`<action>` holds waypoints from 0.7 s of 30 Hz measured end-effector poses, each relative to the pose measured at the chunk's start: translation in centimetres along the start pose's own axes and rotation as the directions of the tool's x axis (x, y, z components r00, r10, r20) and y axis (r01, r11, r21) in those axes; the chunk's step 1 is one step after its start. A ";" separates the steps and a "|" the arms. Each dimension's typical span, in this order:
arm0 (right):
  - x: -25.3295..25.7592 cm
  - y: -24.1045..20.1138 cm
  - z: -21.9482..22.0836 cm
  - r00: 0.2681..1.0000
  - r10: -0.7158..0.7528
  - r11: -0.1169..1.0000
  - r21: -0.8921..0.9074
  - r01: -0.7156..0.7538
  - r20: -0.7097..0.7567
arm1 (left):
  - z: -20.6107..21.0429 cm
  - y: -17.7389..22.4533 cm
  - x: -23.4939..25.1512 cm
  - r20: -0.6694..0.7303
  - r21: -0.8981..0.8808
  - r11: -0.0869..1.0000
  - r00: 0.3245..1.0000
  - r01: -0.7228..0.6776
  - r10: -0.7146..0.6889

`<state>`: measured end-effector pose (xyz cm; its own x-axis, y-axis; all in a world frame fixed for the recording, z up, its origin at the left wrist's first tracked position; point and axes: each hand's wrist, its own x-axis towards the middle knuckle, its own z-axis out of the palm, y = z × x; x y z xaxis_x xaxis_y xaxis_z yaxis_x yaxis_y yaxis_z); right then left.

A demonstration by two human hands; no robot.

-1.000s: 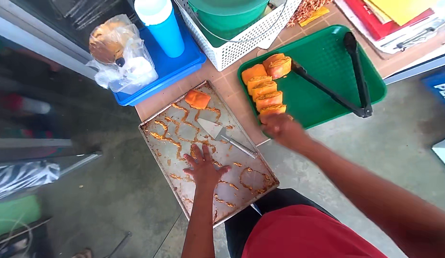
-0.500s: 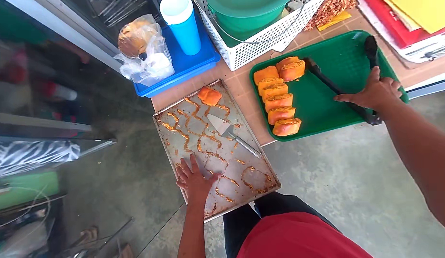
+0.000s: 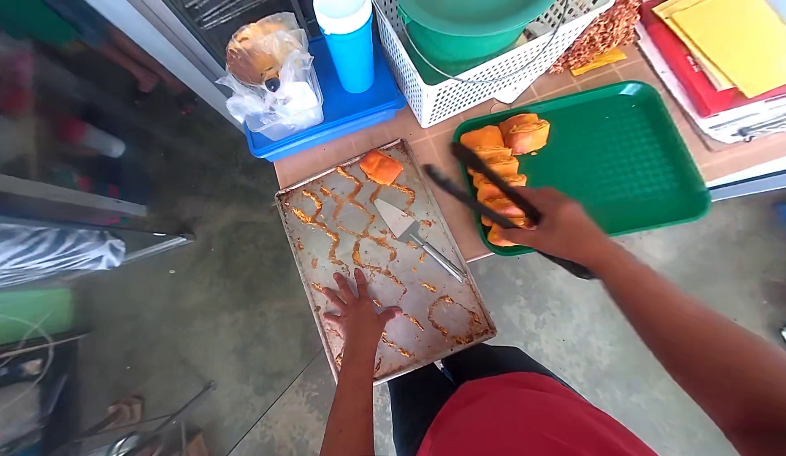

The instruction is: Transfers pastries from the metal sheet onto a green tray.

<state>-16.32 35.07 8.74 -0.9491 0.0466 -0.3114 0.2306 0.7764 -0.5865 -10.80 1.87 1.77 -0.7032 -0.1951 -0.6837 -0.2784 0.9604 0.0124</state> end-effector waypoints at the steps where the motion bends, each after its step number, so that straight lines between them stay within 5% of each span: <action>1: 1.5 -1.6 1.6 0.999 -0.033 0.998 -0.048 0.034 0.024 | 0.1 0.0 0.0 -0.005 -0.003 1.000 1.000 -0.002 0.002; 7: 6.3 -9.3 6.3 0.986 0.020 0.960 -0.277 0.027 0.166 | 0.2 -0.1 0.1 -0.006 0.015 1.000 1.000 0.009 -0.009; 15: 7.9 -10.0 8.2 0.981 0.055 0.942 -0.336 0.011 0.187 | 0.3 -0.1 0.4 0.007 0.030 0.999 1.000 0.015 -0.015; 17: 8.5 -9.0 7.7 0.984 0.031 0.971 -0.239 0.012 0.178 | 0.3 -0.1 0.4 0.000 0.037 0.999 1.000 0.012 -0.012; 21: 9.8 -6.3 5.7 0.981 0.050 0.949 0.298 -0.106 0.188 | 0.5 0.0 0.4 -0.012 0.041 0.999 1.000 0.006 -0.005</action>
<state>-25.83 27.04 5.13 -0.8790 -0.0335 -0.4757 0.3832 0.5441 -0.7464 -10.77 1.84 1.15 -0.7096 -0.2026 -0.6748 -0.2555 0.9666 -0.0215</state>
